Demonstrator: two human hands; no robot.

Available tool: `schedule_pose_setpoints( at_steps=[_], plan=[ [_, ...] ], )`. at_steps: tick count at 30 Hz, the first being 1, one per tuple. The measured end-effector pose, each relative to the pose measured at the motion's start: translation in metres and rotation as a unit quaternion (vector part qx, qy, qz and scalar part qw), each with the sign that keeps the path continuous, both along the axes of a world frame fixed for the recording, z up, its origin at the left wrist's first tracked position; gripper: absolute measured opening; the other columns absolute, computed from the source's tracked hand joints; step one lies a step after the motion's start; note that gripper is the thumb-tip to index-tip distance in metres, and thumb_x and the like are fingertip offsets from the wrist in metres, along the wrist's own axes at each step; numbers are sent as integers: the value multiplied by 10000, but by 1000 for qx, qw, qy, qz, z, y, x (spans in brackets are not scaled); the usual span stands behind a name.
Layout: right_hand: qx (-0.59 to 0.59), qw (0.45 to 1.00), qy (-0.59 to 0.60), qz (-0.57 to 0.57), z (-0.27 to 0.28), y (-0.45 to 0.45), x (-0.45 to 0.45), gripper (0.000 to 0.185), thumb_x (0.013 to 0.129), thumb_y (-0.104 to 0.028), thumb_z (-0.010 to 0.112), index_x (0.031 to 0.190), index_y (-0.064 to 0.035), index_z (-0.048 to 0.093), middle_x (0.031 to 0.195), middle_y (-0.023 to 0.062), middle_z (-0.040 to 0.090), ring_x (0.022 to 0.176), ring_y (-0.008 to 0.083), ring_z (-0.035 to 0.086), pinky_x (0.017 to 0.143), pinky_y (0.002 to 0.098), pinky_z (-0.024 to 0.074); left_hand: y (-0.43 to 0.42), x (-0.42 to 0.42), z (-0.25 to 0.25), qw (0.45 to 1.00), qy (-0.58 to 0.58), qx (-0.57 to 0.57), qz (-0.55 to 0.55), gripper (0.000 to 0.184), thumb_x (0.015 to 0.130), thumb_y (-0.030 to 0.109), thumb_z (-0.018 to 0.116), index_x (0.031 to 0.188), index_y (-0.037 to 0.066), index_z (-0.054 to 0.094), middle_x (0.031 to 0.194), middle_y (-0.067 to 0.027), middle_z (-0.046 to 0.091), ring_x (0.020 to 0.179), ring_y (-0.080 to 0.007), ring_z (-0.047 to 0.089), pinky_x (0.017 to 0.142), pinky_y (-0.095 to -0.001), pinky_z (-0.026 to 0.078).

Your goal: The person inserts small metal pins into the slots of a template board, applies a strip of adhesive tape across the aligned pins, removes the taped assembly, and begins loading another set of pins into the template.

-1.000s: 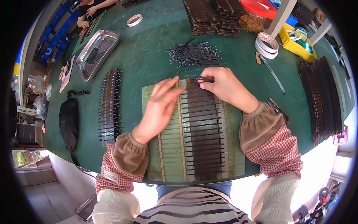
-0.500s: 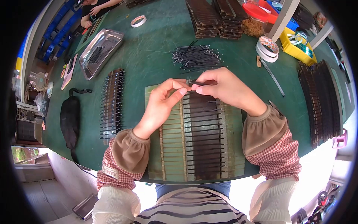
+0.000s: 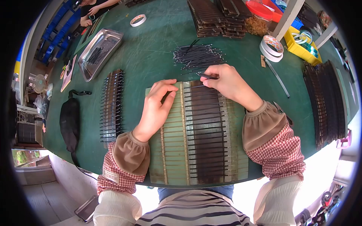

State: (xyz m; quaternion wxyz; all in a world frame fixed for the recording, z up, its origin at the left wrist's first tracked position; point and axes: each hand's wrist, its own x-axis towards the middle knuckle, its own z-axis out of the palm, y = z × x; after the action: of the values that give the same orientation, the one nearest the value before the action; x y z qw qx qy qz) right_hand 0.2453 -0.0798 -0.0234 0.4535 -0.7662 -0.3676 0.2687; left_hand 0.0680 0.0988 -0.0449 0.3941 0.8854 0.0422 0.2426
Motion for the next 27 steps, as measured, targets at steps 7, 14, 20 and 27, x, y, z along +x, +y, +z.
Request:
schedule_pose_setpoints(
  at_steps=[7, 14, 20, 27],
  plan=[
    [-9, 982, -190, -1, -7, 2, -6, 167, 833, -47, 743, 970, 25, 682, 878, 107, 698, 800, 189, 662, 737, 326, 514, -6, 1, -2, 984, -3, 175, -31, 351, 864, -51, 607, 1211, -6, 644, 1358, -169, 587, 1217, -363, 536, 1038, -437, 441],
    [-36, 949, -311, -43, -1, -13, -7, 181, 806, -122, 768, 909, -15, 665, 862, 125, 637, 809, 336, 639, 713, 418, 493, -9, -4, -2, 967, 7, 254, -29, 437, 825, -94, 582, 1250, -6, 636, 1433, -169, 536, 1296, -385, 489, 1089, -471, 419],
    [-13, 967, -253, -18, 7, -23, -11, 208, 790, -119, 789, 893, 13, 667, 837, 128, 611, 760, 323, 619, 686, 400, 483, -8, -10, 0, 984, -4, 172, -55, 473, 790, -107, 590, 1237, 31, 663, 1444, -164, 529, 1305, -400, 480, 1087, -494, 420],
    [-18, 955, -295, -18, -4, -19, -17, 186, 802, -88, 779, 875, 19, 646, 806, 113, 556, 704, 277, 562, 638, 365, 450, -10, -9, 0, 973, 7, 226, -43, 455, 779, -95, 603, 1203, 48, 685, 1424, -148, 546, 1305, -402, 473, 1080, -492, 424]
  ],
)
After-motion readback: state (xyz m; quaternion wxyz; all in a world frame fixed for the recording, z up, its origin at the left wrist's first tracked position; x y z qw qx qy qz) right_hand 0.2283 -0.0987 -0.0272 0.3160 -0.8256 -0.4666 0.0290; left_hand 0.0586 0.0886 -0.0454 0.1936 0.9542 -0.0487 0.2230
